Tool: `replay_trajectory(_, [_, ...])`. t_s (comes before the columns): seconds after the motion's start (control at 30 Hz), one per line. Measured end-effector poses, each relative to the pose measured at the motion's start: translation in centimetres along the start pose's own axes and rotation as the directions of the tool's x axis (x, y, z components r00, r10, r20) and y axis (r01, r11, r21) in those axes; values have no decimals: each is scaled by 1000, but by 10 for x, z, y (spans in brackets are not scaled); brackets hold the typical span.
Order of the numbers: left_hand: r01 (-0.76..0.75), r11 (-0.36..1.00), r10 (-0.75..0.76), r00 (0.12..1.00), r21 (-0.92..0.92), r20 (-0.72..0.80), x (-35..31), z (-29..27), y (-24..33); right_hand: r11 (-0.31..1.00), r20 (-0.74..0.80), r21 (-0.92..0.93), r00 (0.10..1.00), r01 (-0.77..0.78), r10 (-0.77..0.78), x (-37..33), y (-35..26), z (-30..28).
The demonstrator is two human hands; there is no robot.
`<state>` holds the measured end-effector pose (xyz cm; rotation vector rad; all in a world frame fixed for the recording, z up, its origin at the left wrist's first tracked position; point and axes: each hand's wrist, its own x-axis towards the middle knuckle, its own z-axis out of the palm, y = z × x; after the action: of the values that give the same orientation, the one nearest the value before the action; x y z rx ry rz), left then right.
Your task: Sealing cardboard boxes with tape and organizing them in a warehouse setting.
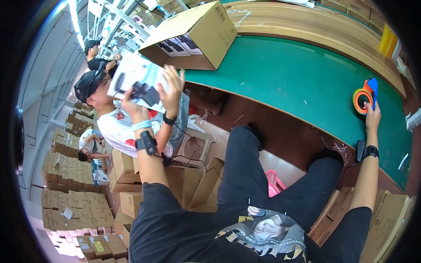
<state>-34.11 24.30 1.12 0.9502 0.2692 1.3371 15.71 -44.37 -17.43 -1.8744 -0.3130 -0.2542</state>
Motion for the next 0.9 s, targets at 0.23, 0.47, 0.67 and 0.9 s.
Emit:
replay_trajectory(0.23, [-324, 712, 529, 831, 623, -173, 11, 3, -97, 996, 37, 71, 998, 48, -51, 12, 7, 20])
replay_trajectory(0.47, [-271, 604, 559, 814, 749, -157, -12, 94, -150, 998, 23, 55, 1000, 2, -3, 8, 19, -30])
replay_trajectory(0.67, [-450, 621, 619, 784, 642, -48, -9, 67, -180, 994, -6, 111, 1000, -17, 17, 0, -4, 11])
replay_trajectory(0.9, [-259, 586, 601, 775, 768, -197, -27, 77, -176, 997, 3, 70, 999, -38, 38, 1, -3, 1])
